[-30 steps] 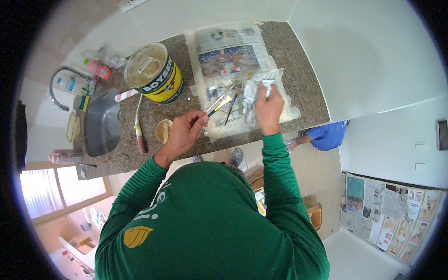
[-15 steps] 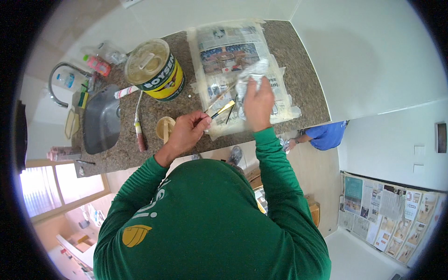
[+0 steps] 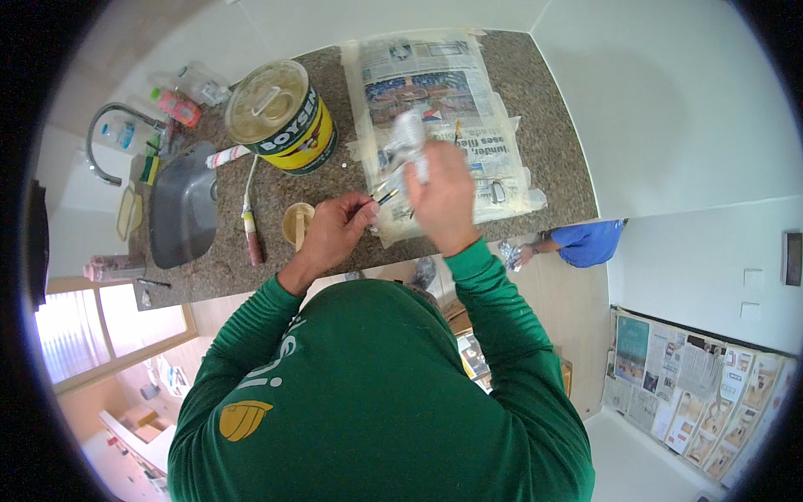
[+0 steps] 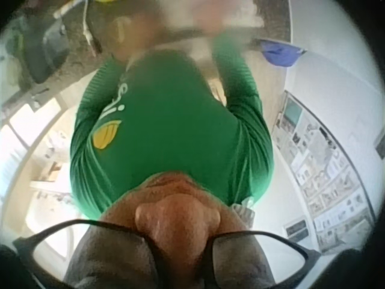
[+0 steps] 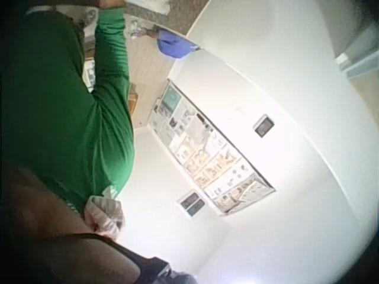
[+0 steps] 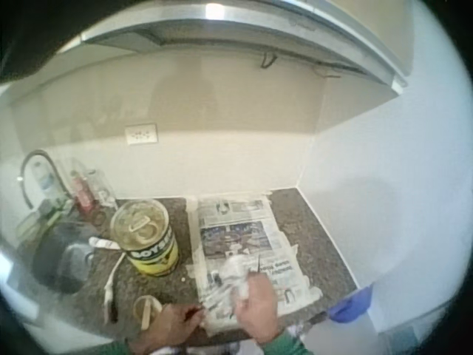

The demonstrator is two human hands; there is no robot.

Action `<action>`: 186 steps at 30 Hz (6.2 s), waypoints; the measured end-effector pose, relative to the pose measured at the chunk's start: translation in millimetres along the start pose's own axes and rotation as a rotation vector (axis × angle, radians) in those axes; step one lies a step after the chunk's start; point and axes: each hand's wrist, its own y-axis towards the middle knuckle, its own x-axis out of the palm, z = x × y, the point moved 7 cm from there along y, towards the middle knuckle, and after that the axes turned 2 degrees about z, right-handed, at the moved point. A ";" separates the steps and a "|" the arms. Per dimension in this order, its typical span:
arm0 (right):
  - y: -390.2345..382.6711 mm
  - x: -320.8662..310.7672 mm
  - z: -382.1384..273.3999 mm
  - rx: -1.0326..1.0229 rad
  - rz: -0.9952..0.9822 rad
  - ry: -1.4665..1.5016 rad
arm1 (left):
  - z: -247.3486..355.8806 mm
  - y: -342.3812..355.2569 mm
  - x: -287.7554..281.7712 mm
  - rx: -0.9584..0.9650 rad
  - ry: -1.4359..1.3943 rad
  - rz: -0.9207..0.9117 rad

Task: The person mixes a beige liquid in a small paper cup using a wooden stir stick. They walk to a countertop, open a paint can, and add more liquid to the cup before stirring again. The person then wipes the stir stick with a cloth.

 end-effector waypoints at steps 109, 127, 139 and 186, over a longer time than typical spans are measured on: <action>-67.4 -84.6 194.0 0.748 0.357 1.407 | 58.8 64.4 21.0 0.424 0.713 0.152; -109.5 -111.3 249.2 0.859 0.510 1.023 | 52.1 127.7 158.6 0.095 0.889 -0.054; 27.6 -83.3 243.3 0.649 0.218 0.559 | 40.5 11.6 16.9 0.058 0.558 0.376; -52.8 180.4 -109.4 -0.217 -0.589 0.241 | -128.6 -81.0 -105.3 0.029 0.548 0.589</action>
